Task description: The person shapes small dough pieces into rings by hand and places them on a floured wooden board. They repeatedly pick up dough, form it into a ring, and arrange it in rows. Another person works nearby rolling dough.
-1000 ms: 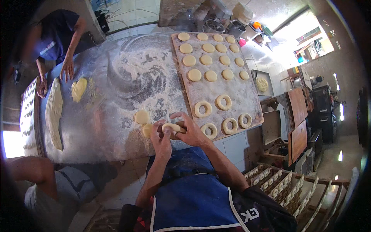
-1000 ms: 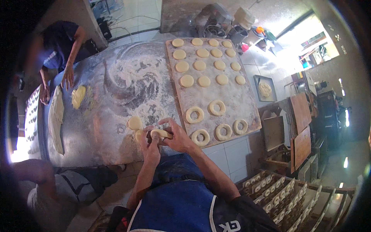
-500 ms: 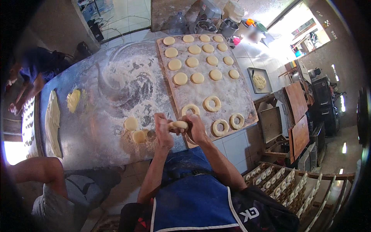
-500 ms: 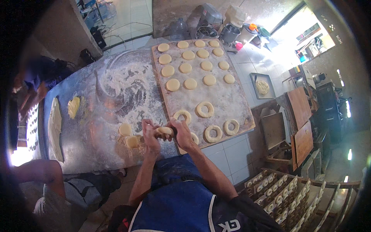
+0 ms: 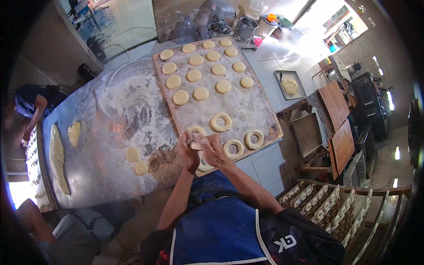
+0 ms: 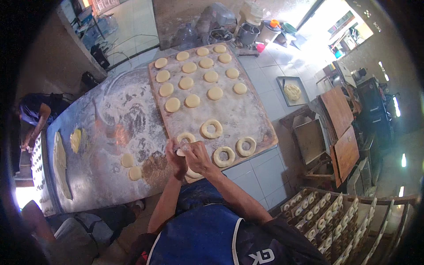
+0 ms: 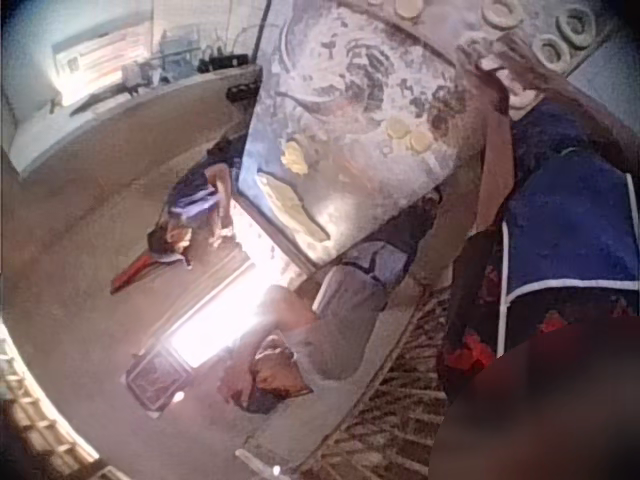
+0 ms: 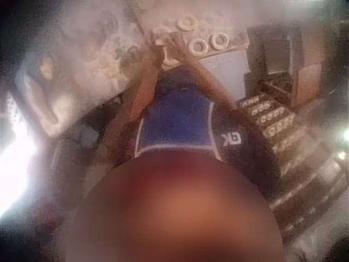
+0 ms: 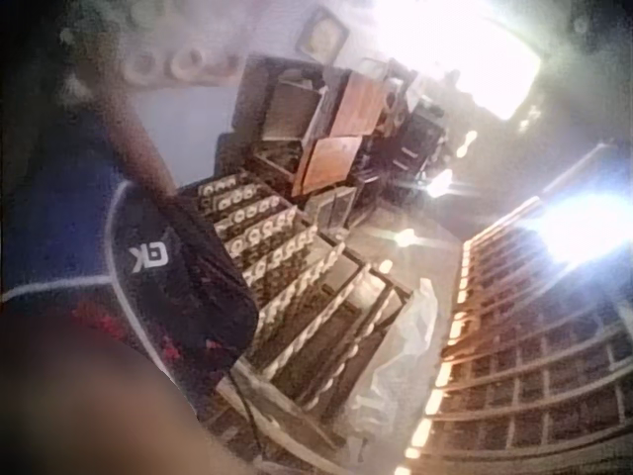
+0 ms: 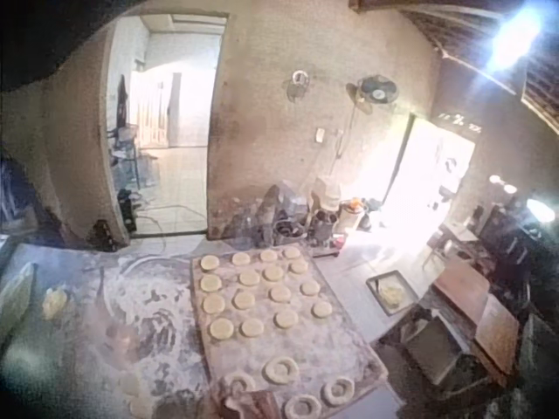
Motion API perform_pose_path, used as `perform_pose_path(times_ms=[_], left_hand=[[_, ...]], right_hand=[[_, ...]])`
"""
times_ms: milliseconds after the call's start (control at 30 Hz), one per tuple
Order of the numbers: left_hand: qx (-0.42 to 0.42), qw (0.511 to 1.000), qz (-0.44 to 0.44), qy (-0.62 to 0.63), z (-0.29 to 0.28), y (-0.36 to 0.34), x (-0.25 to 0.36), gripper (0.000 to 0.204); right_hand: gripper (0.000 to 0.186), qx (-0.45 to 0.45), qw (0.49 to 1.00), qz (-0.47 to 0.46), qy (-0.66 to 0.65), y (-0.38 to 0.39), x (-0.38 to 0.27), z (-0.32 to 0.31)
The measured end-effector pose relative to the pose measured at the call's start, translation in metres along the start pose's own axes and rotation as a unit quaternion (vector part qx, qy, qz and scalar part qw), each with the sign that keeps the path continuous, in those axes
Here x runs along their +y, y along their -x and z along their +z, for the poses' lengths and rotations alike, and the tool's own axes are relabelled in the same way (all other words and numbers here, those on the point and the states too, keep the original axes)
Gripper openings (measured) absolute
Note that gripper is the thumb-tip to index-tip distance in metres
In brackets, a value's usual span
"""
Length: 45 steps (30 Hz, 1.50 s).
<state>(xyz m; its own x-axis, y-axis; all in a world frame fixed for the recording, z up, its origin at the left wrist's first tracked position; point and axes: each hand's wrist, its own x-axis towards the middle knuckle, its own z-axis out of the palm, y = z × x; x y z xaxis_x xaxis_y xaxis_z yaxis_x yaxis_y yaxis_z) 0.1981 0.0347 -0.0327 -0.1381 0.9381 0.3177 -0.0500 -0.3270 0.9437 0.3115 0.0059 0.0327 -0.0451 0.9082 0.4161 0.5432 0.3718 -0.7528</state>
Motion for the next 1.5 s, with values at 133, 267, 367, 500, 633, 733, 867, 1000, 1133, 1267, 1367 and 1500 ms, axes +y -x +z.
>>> perform_pose_path(times_ms=[133,267,367,500,633,733,867,1000,1133,1267,1367,1500], left_hand=[[-0.044,0.990,0.070,-0.118,0.027,0.002,0.001,0.033],[-0.072,0.954,0.176,-0.232,0.058,0.008,0.008,0.032],[-0.128,0.947,-0.229,0.187,0.090,0.009,0.009,0.033],[-0.123,0.984,0.058,-0.118,0.140,0.012,0.008,0.035],[-0.186,0.895,-0.352,0.199,0.174,0.018,0.006,0.034],[-0.380,0.917,0.055,-0.110,0.191,0.029,0.003,0.031],[-0.335,0.931,0.146,-0.017,0.226,0.050,-0.006,0.028],[-0.395,0.909,0.118,-0.056,0.243,0.052,0.000,0.025],[-0.324,0.941,-0.060,-0.083,0.271,0.047,0.018,0.033],[-0.416,0.849,-0.108,-0.309,0.296,0.037,0.024,0.034],[-0.424,0.828,0.030,-0.366,0.288,0.029,0.020,0.029],[-0.496,0.812,0.073,-0.298,0.282,0.025,0.018,0.029]], right_hand=[[0.048,-0.061,0.968,0.230,-0.077,0.000,0.004,-0.033],[0.046,-0.020,0.972,0.207,-0.107,0.007,0.012,-0.061],[0.041,0.065,0.992,0.106,-0.031,0.015,0.030,-0.083],[0.040,0.033,0.988,0.149,-0.013,0.032,0.059,-0.118],[0.054,0.075,0.978,0.189,-0.034,0.050,0.080,-0.153],[0.055,0.053,0.967,0.251,-0.013,0.064,0.086,-0.177],[0.055,0.143,0.964,0.224,-0.005,0.078,0.088,-0.195],[0.049,0.237,0.947,0.196,-0.094,0.084,0.094,-0.215],[0.031,0.192,0.918,0.330,-0.110,0.098,0.105,-0.245],[0.047,0.198,0.878,0.429,0.081,0.105,0.125,-0.249],[0.064,0.210,0.863,0.392,0.239,0.118,0.130,-0.245],[0.063,0.210,0.860,0.442,0.144,0.135,0.125,-0.240]])
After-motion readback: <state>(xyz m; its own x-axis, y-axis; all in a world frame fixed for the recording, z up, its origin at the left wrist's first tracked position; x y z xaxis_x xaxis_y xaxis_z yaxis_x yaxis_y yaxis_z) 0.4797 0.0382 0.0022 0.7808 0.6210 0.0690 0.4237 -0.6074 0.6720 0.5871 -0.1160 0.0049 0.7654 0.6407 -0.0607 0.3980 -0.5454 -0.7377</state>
